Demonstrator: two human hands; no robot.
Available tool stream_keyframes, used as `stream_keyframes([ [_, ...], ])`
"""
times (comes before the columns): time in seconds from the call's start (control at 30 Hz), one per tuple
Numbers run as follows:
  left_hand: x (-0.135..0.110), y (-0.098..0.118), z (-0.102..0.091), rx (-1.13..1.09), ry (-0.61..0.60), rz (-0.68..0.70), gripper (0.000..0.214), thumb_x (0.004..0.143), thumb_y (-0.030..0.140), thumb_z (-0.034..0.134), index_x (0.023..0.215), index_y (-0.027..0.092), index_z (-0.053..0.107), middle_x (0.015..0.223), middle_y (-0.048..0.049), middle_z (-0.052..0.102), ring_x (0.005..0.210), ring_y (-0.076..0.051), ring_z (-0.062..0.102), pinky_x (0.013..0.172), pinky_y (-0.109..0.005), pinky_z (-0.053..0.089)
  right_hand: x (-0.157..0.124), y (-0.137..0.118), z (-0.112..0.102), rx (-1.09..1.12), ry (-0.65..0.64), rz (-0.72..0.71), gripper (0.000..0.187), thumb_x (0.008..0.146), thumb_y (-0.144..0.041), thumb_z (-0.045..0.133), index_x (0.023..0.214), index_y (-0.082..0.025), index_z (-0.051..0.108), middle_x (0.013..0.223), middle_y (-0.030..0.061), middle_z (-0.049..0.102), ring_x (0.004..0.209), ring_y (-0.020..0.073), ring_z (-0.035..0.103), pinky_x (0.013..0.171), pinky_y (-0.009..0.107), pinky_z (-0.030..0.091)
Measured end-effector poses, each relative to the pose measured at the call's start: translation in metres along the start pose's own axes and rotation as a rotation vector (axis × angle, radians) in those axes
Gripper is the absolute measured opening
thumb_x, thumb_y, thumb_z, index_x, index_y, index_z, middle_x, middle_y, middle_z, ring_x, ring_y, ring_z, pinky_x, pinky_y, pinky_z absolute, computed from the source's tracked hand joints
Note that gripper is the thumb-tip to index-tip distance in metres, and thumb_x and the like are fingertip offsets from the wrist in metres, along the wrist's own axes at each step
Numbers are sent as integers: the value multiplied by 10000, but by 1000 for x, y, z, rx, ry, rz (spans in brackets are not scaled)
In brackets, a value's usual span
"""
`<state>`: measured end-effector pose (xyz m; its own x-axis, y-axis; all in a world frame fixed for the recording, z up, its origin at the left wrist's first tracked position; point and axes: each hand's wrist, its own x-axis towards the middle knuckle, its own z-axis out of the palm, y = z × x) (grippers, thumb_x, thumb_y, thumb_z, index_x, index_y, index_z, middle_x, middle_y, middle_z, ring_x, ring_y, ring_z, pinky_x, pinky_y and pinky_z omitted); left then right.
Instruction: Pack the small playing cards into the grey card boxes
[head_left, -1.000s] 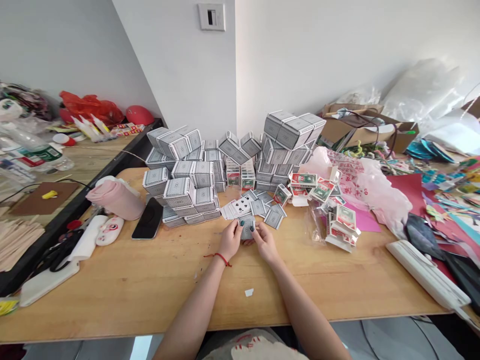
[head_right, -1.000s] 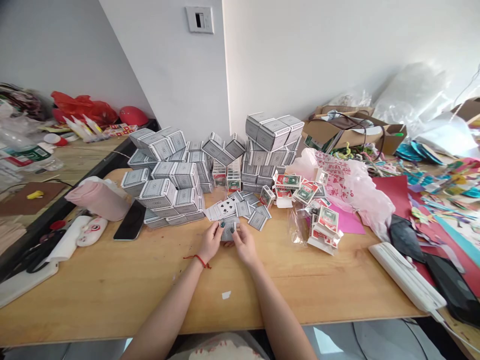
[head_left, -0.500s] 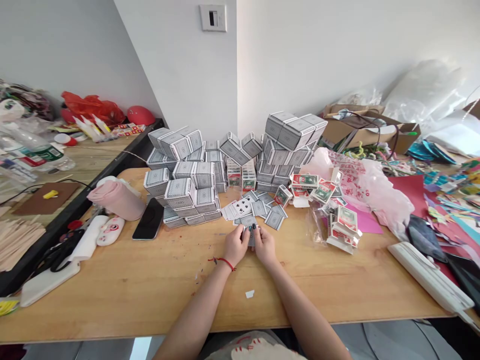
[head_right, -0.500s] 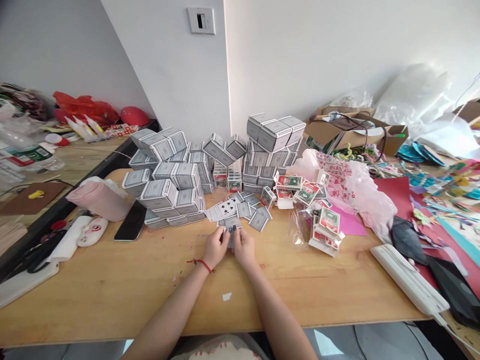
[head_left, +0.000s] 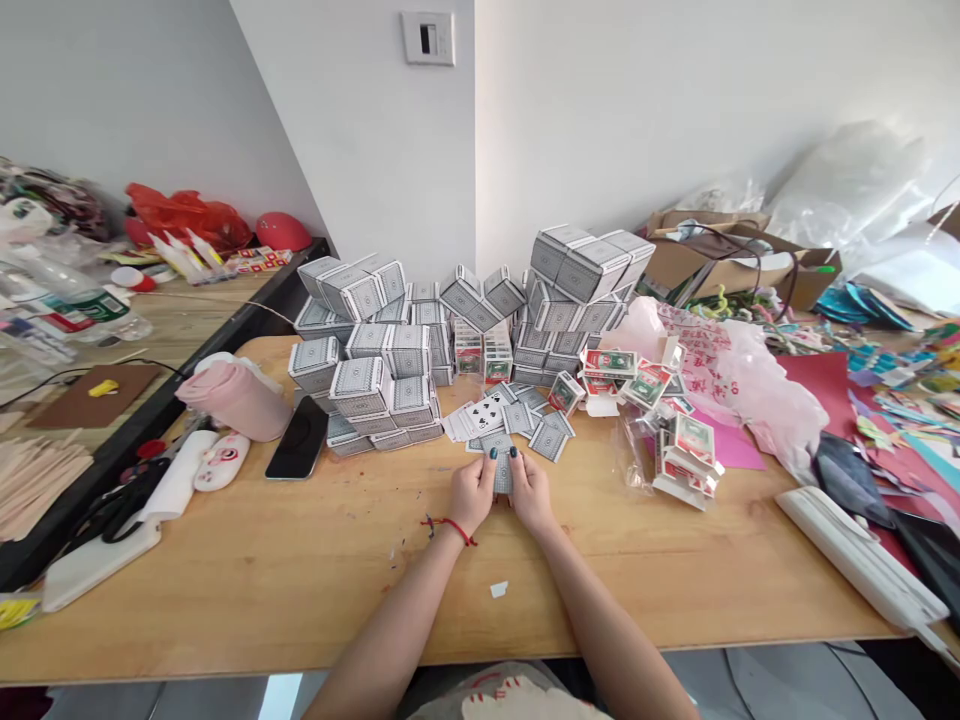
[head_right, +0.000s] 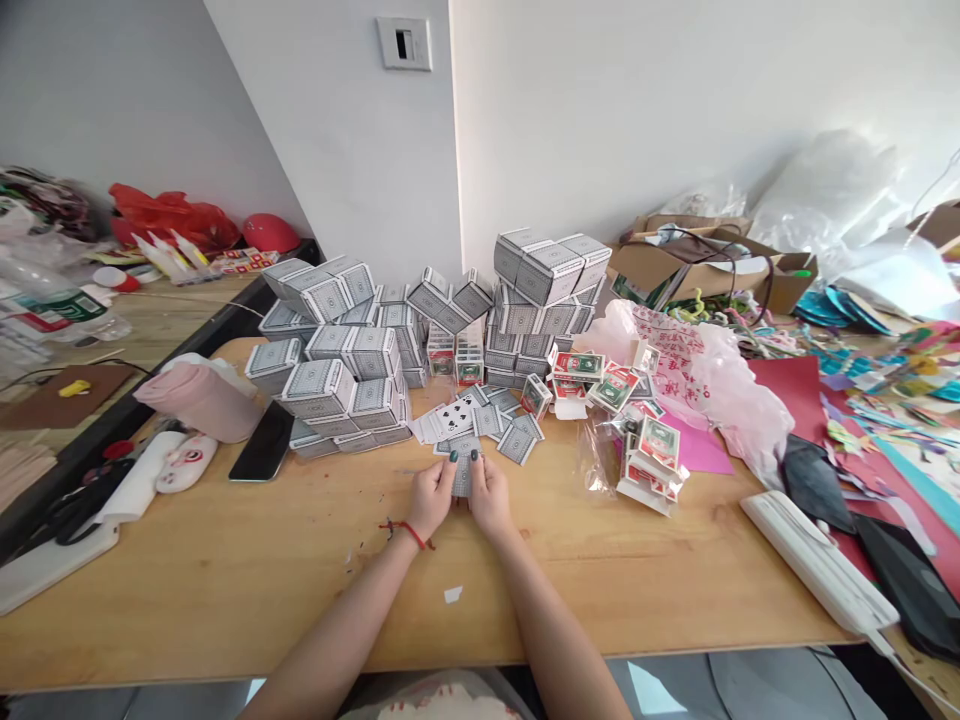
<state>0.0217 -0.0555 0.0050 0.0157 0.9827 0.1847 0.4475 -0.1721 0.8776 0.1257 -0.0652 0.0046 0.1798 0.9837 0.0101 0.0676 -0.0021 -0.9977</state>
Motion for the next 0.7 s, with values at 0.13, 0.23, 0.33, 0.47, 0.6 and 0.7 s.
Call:
stream_keyframes([
  [0.13,9,-1,-4,15,79,50,251,848,308,344,723,171,512,692,-32,558,655,-132,516,603,-234,402,5,-1,-1,150,16,102,381,785,-564,386,664,-203,396,387,-61,473,293,90,421,308,190,334],
  [0.23,24,1,-8,126,69,168,155,805,203,420,912,182,530,919,-68,578,901,-175,531,794,-308,425,10,0,-3,267,-14,158,376,723,-567,489,722,-203,394,476,-36,568,328,111,506,317,206,399],
  [0.33,46,0,-9,233,31,278,267,769,104,433,1010,191,508,1075,-79,542,1062,-191,477,922,-354,372,13,2,-4,313,-21,185,378,694,-549,538,737,-203,391,518,-24,602,345,124,540,321,224,434],
  [0.47,75,-9,-5,381,-19,274,367,735,143,525,1096,175,466,1220,-118,457,1147,-234,418,950,-387,348,15,5,-3,302,73,207,345,701,-510,543,701,-211,372,482,-25,593,331,136,543,312,234,445],
  [0.6,89,-17,-3,475,-80,239,407,702,187,592,1087,166,464,1100,-118,537,1054,-237,490,889,-384,382,16,8,-1,282,130,231,299,718,-460,531,683,-218,359,445,-33,570,321,148,540,304,240,441],
  [0.7,90,-18,-6,497,-97,229,357,716,223,588,1053,175,482,1003,-101,577,987,-226,525,841,-364,405,16,8,-1,270,126,236,279,724,-432,525,677,-221,350,461,-30,580,317,145,536,300,240,439],
])
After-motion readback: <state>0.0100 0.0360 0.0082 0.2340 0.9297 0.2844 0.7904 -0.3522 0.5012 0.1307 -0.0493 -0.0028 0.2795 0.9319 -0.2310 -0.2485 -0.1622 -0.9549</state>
